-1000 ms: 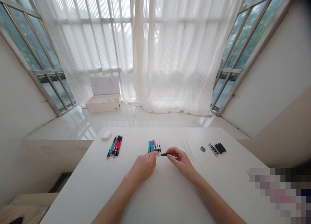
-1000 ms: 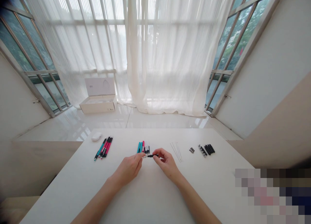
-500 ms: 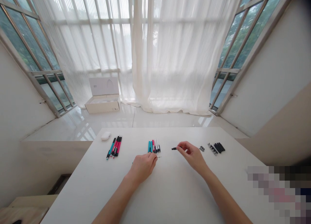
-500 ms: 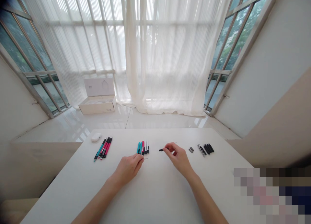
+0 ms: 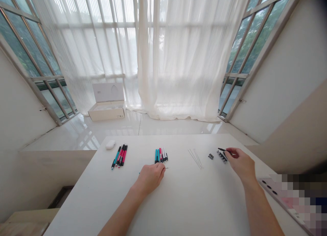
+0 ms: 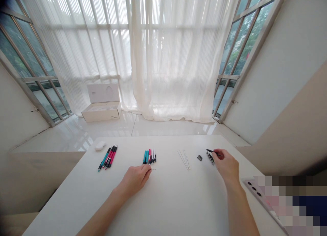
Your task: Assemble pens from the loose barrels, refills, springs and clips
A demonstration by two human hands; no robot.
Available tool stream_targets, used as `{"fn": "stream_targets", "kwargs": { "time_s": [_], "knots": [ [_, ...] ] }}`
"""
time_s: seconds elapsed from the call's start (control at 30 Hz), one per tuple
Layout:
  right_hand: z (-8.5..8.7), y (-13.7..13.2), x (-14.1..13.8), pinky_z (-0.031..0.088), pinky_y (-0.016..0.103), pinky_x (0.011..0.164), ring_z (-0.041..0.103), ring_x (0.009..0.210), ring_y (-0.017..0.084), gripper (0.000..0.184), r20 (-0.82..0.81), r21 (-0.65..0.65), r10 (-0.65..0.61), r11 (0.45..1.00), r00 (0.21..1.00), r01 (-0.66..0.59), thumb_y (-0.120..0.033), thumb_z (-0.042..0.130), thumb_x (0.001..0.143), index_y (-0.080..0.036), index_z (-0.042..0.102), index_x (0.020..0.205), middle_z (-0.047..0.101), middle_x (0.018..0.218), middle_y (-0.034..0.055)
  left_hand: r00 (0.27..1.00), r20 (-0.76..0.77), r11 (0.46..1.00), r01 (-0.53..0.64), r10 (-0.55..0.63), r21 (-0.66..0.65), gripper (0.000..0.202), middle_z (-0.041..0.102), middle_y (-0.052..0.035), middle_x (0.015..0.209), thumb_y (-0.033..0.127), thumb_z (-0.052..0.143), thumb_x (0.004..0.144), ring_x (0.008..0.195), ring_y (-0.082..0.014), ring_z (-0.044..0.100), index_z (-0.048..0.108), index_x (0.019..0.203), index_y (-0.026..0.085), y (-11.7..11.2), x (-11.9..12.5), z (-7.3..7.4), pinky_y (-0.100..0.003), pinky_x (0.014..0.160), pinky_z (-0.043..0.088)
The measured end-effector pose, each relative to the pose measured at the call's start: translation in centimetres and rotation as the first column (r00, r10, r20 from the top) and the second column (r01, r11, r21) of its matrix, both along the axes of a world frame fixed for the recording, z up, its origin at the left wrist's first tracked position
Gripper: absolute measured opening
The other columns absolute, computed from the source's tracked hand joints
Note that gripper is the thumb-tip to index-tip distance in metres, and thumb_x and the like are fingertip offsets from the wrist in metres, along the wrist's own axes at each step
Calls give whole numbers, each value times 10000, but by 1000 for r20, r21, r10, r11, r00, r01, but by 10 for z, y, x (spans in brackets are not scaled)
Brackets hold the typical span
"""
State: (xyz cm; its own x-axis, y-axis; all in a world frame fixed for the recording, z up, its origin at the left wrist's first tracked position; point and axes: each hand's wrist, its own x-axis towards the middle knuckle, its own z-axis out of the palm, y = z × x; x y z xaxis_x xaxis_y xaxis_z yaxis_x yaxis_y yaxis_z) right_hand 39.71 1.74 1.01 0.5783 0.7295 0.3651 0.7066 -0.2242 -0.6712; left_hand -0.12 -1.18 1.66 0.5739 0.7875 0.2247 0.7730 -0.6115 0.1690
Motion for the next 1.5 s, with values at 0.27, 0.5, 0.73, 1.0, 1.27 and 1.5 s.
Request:
{"fn": "stream_targets", "kwargs": {
  "time_s": [0.27, 0.5, 0.73, 1.0, 1.27, 1.5],
  "knots": [
    [-20, -5, 34, 428, 356, 661, 593, 675, 240, 295, 58, -129, -149, 979, 987, 155, -452, 597, 672, -212, 697, 811, 691, 743, 68, 1000, -13, 1000, 0, 0, 8, 209, 659, -14, 845, 273, 317, 982, 680, -172, 626, 518, 966, 213, 0, 0, -1, -251, 563, 417],
    [-30, 3, 23, 404, 351, 556, 570, 660, 263, 343, 140, -122, -165, 976, 976, 182, -497, 587, 687, -193, 709, 789, 678, 776, 125, 1000, -17, 1000, 5, -4, 16, 234, 651, -16, 833, 272, 293, 989, 686, -167, 622, 517, 958, 213, 0, 0, 0, -244, 571, 415],
    [-27, 2, 21, 410, 351, 593, 567, 683, 260, 352, 163, -139, -166, 972, 973, 189, -499, 545, 721, -190, 699, 791, 668, 789, 121, 1000, -13, 1000, 10, -10, 11, 229, 647, -21, 826, 274, 301, 986, 677, -164, 620, 518, 953, 207, 0, 0, -2, -245, 556, 412],
    [-9, -1, -1, 399, 336, 615, 552, 707, 237, 363, 195, -70, -168, 980, 966, 185, -475, 502, 763, -179, 701, 833, 650, 851, 110, 1000, -2, 1000, 11, -11, 4, 211, 652, -17, 827, 280, 328, 979, 673, -164, 617, 521, 933, 208, 0, 1, -2, -247, 560, 420],
    [-2, 1, -10, 413, 347, 633, 563, 682, 228, 412, 149, -9, -110, 994, 983, 112, -500, 479, 770, -164, 710, 826, 663, 853, 118, 1000, 15, 1000, 7, -7, -11, 238, 656, -25, 817, 290, 321, 979, 671, -157, 615, 539, 933, 205, -1, 1, -3, -237, 577, 429],
    [14, -5, -118, 426, 285, 562, 510, 571, 156, 372, -87, 105, 543, 839, 835, -535, -509, 501, 826, -182, 679, 838, 655, 732, 49, 999, 31, 1000, -15, 15, 0, 248, 656, -20, 788, 310, 354, 977, 655, -167, 617, 524, 836, 196, -2, 4, -4, -238, 554, 405]
  ]
}}
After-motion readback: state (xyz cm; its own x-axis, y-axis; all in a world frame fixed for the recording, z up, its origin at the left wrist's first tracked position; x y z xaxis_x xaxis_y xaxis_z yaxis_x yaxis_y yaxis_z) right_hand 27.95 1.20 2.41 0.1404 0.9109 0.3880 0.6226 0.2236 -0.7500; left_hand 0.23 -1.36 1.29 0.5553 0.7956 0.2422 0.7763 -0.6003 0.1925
